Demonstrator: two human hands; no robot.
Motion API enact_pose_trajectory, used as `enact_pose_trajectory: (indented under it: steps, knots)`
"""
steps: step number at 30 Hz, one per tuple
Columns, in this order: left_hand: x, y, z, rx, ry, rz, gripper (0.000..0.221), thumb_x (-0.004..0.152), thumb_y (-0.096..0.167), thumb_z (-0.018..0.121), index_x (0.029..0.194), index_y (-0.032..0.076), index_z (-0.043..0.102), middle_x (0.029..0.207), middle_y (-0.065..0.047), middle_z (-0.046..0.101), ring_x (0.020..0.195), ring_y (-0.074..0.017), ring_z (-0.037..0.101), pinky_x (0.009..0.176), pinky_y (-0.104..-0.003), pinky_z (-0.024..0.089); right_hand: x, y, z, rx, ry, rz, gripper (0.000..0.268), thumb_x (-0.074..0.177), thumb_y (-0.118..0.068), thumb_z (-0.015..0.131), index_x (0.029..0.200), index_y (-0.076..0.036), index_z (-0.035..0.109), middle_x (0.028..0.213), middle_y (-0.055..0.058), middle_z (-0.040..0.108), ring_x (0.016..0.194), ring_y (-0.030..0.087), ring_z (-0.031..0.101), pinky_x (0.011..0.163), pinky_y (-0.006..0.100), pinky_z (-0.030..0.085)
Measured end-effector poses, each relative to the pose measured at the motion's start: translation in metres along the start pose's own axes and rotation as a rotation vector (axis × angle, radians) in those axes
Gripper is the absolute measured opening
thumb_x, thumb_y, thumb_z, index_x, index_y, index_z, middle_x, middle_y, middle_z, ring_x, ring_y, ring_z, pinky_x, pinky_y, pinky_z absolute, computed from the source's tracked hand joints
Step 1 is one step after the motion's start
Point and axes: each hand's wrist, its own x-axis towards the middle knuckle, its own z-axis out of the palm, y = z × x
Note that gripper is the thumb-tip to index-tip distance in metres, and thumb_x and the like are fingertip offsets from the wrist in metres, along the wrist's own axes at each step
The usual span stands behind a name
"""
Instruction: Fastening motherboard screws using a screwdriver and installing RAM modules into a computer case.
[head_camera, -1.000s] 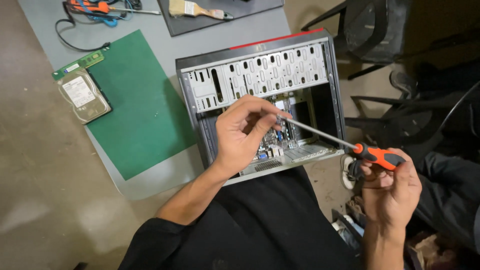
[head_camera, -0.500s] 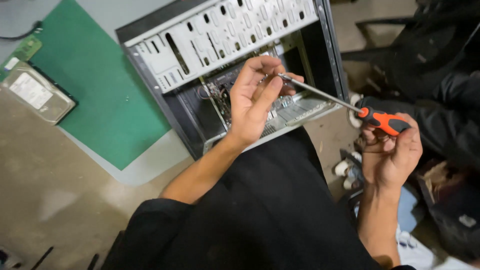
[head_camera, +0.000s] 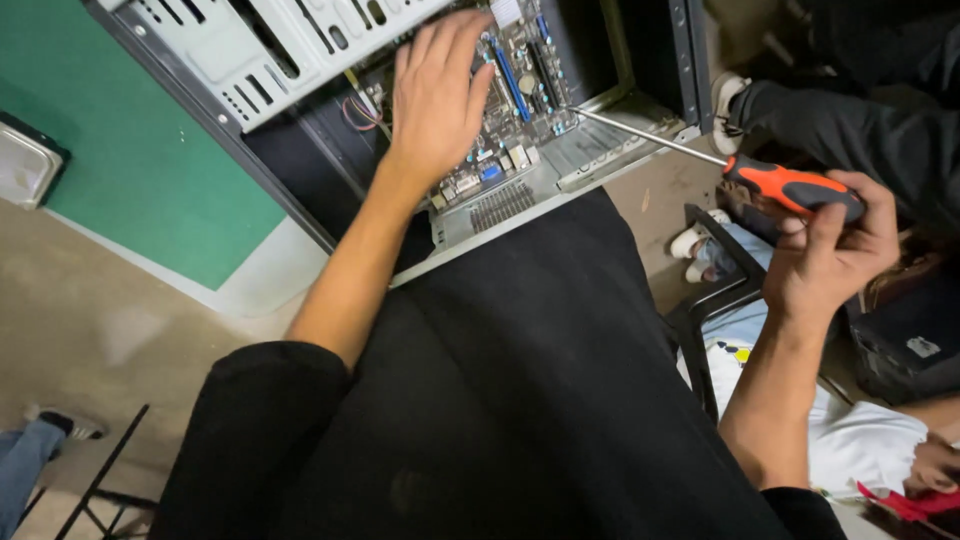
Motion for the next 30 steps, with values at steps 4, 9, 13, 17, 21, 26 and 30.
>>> enact_pose_trajectory:
  steps: [4, 9, 13, 17, 21, 26, 30]
  knots:
    - [0.003, -0.021, 0.015, 0.307, -0.170, -0.132, 0.047, 0.109, 0.024, 0.057, 0.150, 0.008, 0.043, 0.148, -0.011, 0.055, 0.127, -0.0338, 0.056, 0.097, -0.054, 0.045, 0.002, 0.012, 0.005, 0.034, -0.083, 0.001, 0.043, 0.110, -0.039, 0.069, 0.123, -0.001, 0.054, 0.108, 0.012, 0.054, 0.072, 0.011, 0.047, 0.072, 0.030, 0.054]
    - [0.005, -0.028, 0.022, 0.391, -0.309, -0.246, 0.055, 0.109, 0.033, 0.060, 0.152, 0.007, 0.038, 0.148, -0.017, 0.054, 0.129, -0.0403, 0.056, 0.098, -0.068, 0.044, 0.003, 0.024, 0.009, 0.029, -0.082, 0.047, 0.046, 0.109, -0.043, 0.069, 0.124, -0.002, 0.054, 0.104, 0.010, 0.054, 0.069, 0.010, 0.047, 0.067, 0.024, 0.049]
    - [0.005, -0.026, 0.018, 0.416, -0.289, -0.245, 0.058, 0.106, 0.038, 0.069, 0.147, 0.008, 0.043, 0.142, -0.020, 0.053, 0.123, -0.0424, 0.059, 0.097, -0.072, 0.044, 0.005, 0.026, 0.010, 0.067, -0.085, 0.010, 0.046, 0.112, -0.042, 0.067, 0.127, -0.002, 0.052, 0.100, 0.012, 0.049, 0.077, 0.019, 0.053, 0.086, 0.045, 0.067]
    - [0.004, -0.031, 0.019, 0.382, -0.230, -0.243, 0.054, 0.103, 0.040, 0.074, 0.141, 0.010, 0.050, 0.134, -0.018, 0.061, 0.113, -0.0436, 0.065, 0.093, -0.078, 0.043, 0.010, 0.018, 0.008, 0.005, -0.091, -0.045, 0.047, 0.114, -0.044, 0.065, 0.128, -0.001, 0.052, 0.107, 0.017, 0.051, 0.092, 0.033, 0.063, 0.090, 0.049, 0.068]
    - [0.003, -0.038, 0.021, 0.410, -0.219, -0.215, 0.062, 0.100, 0.047, 0.077, 0.138, 0.006, 0.051, 0.124, -0.018, 0.065, 0.103, -0.0418, 0.068, 0.084, -0.072, 0.050, 0.010, 0.019, 0.007, -0.003, -0.053, -0.049, 0.047, 0.113, -0.043, 0.067, 0.127, -0.001, 0.052, 0.110, 0.016, 0.051, 0.092, 0.031, 0.063, 0.088, 0.047, 0.068]
    - [0.001, -0.050, 0.025, 0.375, -0.190, -0.212, 0.067, 0.095, 0.055, 0.084, 0.124, 0.003, 0.052, 0.083, -0.010, 0.063, 0.076, -0.0346, 0.070, 0.067, -0.057, 0.056, 0.011, 0.023, 0.004, -0.005, -0.077, -0.030, 0.048, 0.113, -0.046, 0.067, 0.129, -0.003, 0.052, 0.108, 0.017, 0.055, 0.090, 0.035, 0.067, 0.088, 0.047, 0.069]
    - [0.000, -0.058, 0.022, 0.331, -0.207, -0.197, 0.058, 0.100, 0.049, 0.080, 0.126, 0.002, 0.055, 0.077, -0.010, 0.061, 0.070, -0.0356, 0.067, 0.061, -0.057, 0.055, 0.015, 0.026, 0.003, -0.003, -0.100, -0.048, 0.045, 0.115, -0.041, 0.064, 0.130, -0.001, 0.051, 0.107, 0.018, 0.053, 0.087, 0.034, 0.066, 0.087, 0.046, 0.068]
